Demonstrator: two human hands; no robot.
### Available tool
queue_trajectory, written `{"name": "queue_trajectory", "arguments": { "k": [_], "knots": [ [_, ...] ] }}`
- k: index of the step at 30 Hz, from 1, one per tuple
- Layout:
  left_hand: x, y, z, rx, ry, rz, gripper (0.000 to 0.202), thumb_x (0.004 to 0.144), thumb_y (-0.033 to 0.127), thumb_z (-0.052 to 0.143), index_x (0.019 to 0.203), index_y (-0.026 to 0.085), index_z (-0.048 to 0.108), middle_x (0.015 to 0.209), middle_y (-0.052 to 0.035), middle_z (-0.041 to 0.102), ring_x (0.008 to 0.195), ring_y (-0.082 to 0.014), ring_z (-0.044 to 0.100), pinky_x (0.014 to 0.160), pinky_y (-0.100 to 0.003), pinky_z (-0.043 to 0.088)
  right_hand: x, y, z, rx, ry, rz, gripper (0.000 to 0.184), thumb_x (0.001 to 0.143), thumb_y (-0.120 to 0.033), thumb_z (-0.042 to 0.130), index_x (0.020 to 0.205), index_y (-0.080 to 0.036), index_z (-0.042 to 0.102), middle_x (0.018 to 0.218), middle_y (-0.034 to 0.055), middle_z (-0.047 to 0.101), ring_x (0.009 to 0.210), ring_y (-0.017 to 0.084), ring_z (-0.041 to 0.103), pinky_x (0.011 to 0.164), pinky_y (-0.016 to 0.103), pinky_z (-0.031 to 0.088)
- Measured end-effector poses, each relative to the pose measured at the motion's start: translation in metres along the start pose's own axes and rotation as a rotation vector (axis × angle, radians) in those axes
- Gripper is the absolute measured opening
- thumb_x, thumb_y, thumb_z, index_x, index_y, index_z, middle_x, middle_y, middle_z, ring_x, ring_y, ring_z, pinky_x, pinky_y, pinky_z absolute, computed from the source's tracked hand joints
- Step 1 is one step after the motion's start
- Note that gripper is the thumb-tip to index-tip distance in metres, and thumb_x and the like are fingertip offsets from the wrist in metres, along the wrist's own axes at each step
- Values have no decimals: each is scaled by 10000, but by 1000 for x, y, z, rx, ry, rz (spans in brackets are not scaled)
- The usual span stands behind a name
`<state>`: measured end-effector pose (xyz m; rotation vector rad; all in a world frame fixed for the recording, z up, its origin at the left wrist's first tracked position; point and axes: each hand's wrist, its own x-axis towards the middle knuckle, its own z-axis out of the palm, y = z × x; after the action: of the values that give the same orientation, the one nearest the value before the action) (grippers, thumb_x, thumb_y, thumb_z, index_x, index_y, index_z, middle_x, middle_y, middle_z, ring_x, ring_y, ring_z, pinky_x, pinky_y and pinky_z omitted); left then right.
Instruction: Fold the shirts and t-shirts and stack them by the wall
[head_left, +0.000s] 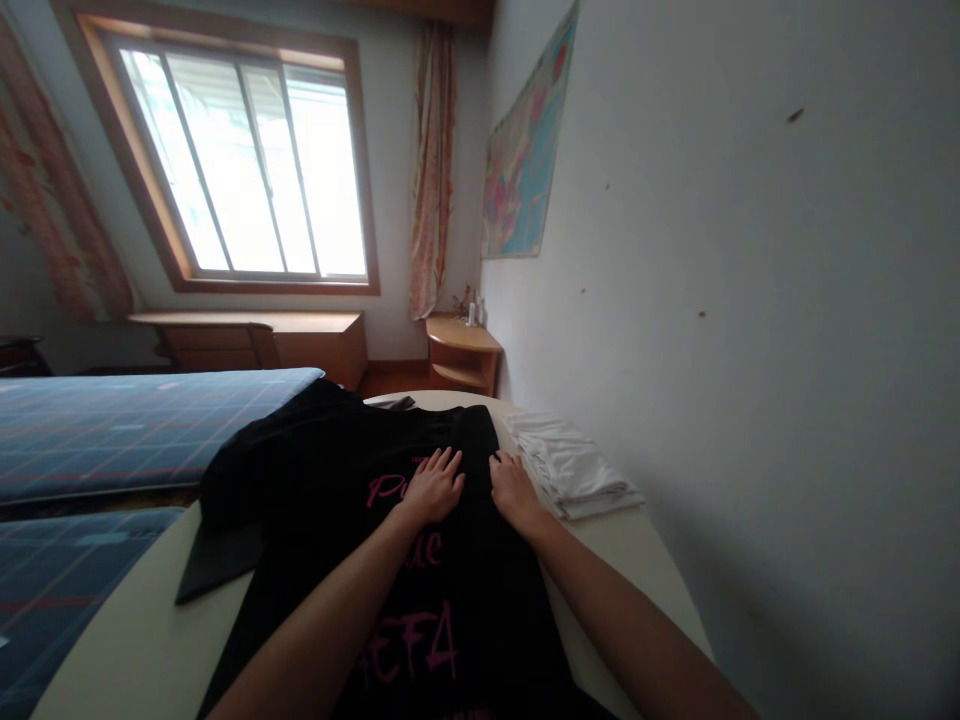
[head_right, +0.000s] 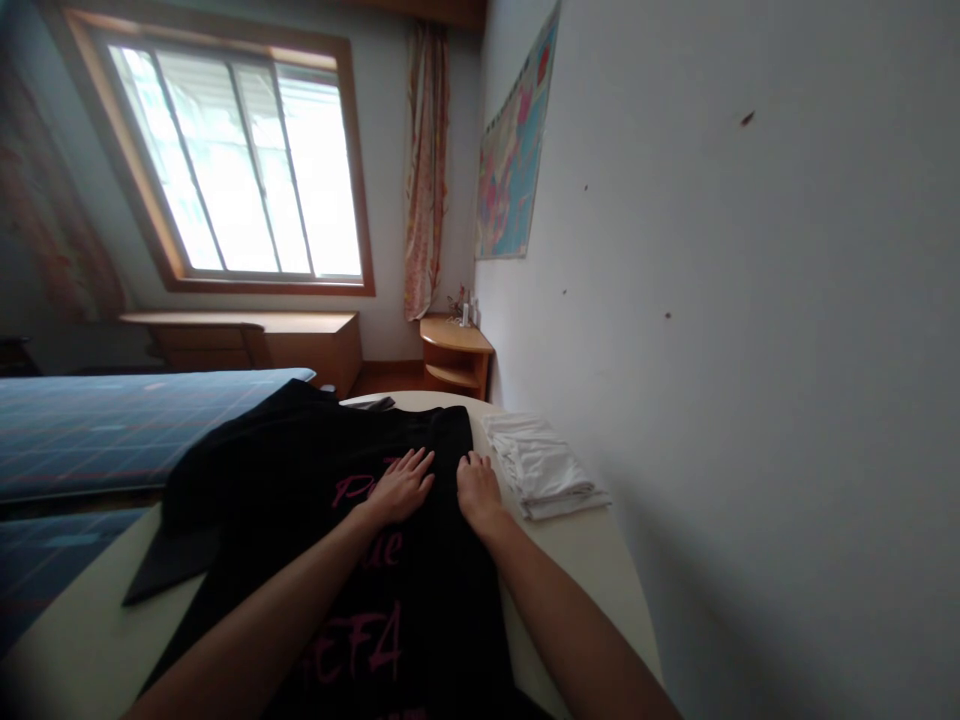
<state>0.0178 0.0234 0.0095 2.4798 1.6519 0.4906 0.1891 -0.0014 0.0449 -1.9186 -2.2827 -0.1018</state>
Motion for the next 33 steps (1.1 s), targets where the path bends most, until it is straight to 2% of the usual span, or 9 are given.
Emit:
{"name": "queue_trajectory", "arguments": {
  "k": [8, 11, 15, 18, 20, 23, 25, 29, 33],
  "knots": [
    [30, -7, -4, -5, 41, -87, 537, 969, 379, 393, 1463, 170, 406, 1542, -129, 359, 1449, -313, 261, 1150, -474, 239, 38, 5, -3, -13, 13, -54, 518, 875, 10, 352, 1357, -50, 531, 1464, 176, 447, 1283, 262, 456, 1051, 358, 376],
    [30, -7, -5, -20, 71, -91, 526, 971, 393, 401, 1440, 160, 449, 1521, -132, 397, 1431, -316, 302, 1148, -471, 256, 33, 10, -3, -2, 20, -104, 477, 916, -23, 329, 1318, -84, 578, 1498, 159, 405, 1297, 262, 436, 1053, 366, 372],
    [19, -1, -8, -53, 116, -40, 478, 997, 394, 346, 1350, 157, 564, 1495, -120, 439, 1378, -265, 402, 1148, -390, 289, 7, 16, -5, 23, 15, -203, 410, 962, -114, 364, 1270, -163, 630, 1376, 105, 551, 1246, 229, 474, 1038, 326, 383],
    [3, 6, -12, -81, 95, 48, 434, 994, 400, 373, 1308, 218, 610, 1491, -65, 456, 1372, -232, 413, 1149, -352, 295, -19, 20, -6, 58, 28, -263, 382, 968, -168, 403, 1280, -182, 623, 1300, 99, 603, 1203, 227, 505, 1021, 332, 396],
    [-12, 10, -14, -95, 34, 88, 443, 982, 432, 407, 1356, 259, 568, 1514, -48, 424, 1417, -264, 342, 1170, -420, 245, -35, 22, -9, 90, 23, -281, 362, 960, -195, 443, 1270, -188, 630, 1330, 94, 584, 1207, 231, 508, 1031, 344, 389],
    [-39, 17, -20, -123, -107, 112, 489, 980, 506, 392, 1429, 328, 472, 1583, -33, 289, 1472, -343, 167, 1162, -581, 120, -57, 24, -16, 145, -26, -314, 325, 951, -232, 492, 1231, -194, 654, 1335, 85, 586, 1203, 227, 520, 1051, 349, 372],
    [-59, 23, -26, -150, -182, 132, 492, 982, 538, 373, 1437, 367, 447, 1602, -19, 236, 1479, -365, 100, 1144, -629, 74, -71, 25, -24, 191, -58, -361, 305, 949, -257, 511, 1199, -184, 670, 1292, 92, 614, 1185, 222, 535, 1048, 341, 372],
    [-100, 37, -44, -198, -263, 189, 491, 983, 565, 345, 1425, 386, 461, 1599, -14, 245, 1479, -367, 96, 1140, -641, 60, -104, 27, -44, 313, -109, -422, 309, 981, -331, 468, 1077, -158, 705, 1110, 92, 680, 1063, 193, 595, 978, 289, 405],
    [-134, 47, -52, -224, -209, 275, 443, 926, 487, 524, 1330, 319, 590, 1533, -38, 394, 1473, -346, 162, 1172, -578, 135, -143, 31, -63, 353, -167, -389, 370, 969, -437, 462, 946, -163, 709, 1002, 78, 670, 912, 171, 612, 850, 255, 433]
  ]
}}
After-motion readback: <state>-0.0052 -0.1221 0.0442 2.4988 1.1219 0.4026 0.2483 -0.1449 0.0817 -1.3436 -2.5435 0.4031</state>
